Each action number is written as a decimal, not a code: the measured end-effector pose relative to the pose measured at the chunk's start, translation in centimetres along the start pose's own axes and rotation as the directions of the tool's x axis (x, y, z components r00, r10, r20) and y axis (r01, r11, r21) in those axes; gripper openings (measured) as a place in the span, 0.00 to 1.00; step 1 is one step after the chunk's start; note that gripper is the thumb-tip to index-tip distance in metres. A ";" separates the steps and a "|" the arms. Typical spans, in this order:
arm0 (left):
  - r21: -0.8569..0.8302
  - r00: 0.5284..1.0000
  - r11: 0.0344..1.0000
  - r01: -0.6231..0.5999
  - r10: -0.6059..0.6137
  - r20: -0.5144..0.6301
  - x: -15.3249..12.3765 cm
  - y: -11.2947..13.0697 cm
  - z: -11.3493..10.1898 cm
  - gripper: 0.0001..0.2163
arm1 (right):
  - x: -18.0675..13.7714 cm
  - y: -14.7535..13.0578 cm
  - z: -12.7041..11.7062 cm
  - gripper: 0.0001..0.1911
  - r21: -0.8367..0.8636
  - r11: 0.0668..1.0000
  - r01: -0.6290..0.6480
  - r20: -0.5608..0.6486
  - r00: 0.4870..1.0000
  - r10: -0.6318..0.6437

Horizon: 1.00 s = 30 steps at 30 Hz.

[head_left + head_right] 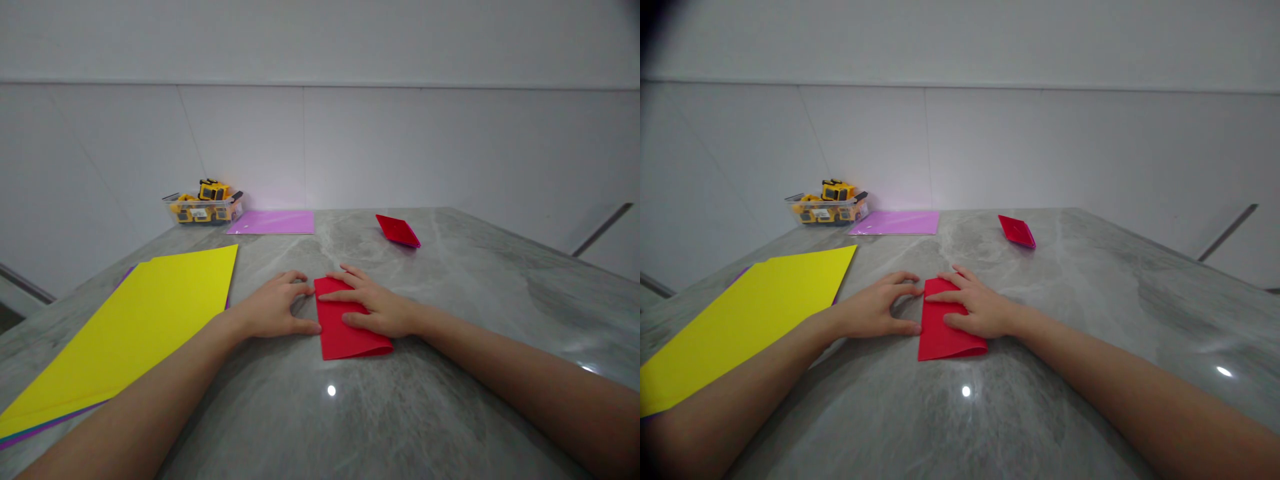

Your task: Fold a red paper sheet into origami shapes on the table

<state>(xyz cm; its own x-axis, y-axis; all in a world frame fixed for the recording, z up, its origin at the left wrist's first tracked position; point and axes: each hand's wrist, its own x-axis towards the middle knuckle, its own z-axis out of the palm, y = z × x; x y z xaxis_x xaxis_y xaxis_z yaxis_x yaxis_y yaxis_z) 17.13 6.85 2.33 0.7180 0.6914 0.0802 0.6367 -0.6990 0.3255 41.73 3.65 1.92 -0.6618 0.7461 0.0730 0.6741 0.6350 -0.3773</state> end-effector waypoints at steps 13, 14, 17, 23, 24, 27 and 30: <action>0.018 1.000 1.000 0.016 -0.016 0.005 0.0 0.3 0.0 0.33 | 0.0 0.1 0.2 0.25 0.005 1.000 0.016 -0.002 1.000 -0.016; 0.017 1.000 1.000 0.015 -0.015 0.007 0.0 0.3 -0.1 0.33 | 0.0 0.0 0.1 0.25 0.005 1.000 0.016 -0.001 1.000 -0.016; 0.013 1.000 1.000 0.007 -0.007 0.003 0.0 0.2 0.0 0.33 | 0.0 -0.1 0.0 0.26 -0.001 1.000 0.000 0.006 1.000 0.000; 0.012 1.000 1.000 0.010 -0.010 -0.006 0.0 0.0 0.1 0.33 | 0.0 0.0 0.1 0.25 -0.005 1.000 -0.010 0.005 1.000 0.010; 0.014 1.000 1.000 0.010 -0.009 -0.005 0.0 0.0 0.1 0.33 | 0.0 0.0 0.1 0.25 -0.006 1.000 -0.008 0.006 1.000 0.008; 0.024 1.000 1.000 0.008 -0.008 0.001 0.0 0.0 0.1 0.33 | 0.0 0.0 0.1 0.25 -0.018 1.000 -0.010 0.015 1.000 0.010; 0.032 1.000 0.999 0.009 -0.009 0.006 0.0 0.0 0.1 0.34 | 0.0 0.0 0.1 0.26 -0.027 1.000 -0.009 0.025 1.000 0.009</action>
<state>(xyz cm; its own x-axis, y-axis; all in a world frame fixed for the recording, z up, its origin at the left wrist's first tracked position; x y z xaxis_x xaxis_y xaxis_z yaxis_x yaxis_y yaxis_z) 17.20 6.84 2.27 0.7141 0.6964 0.0718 0.6514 -0.6985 0.2962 41.68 3.63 1.89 -0.6635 0.7467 0.0460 0.6884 0.6335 -0.3532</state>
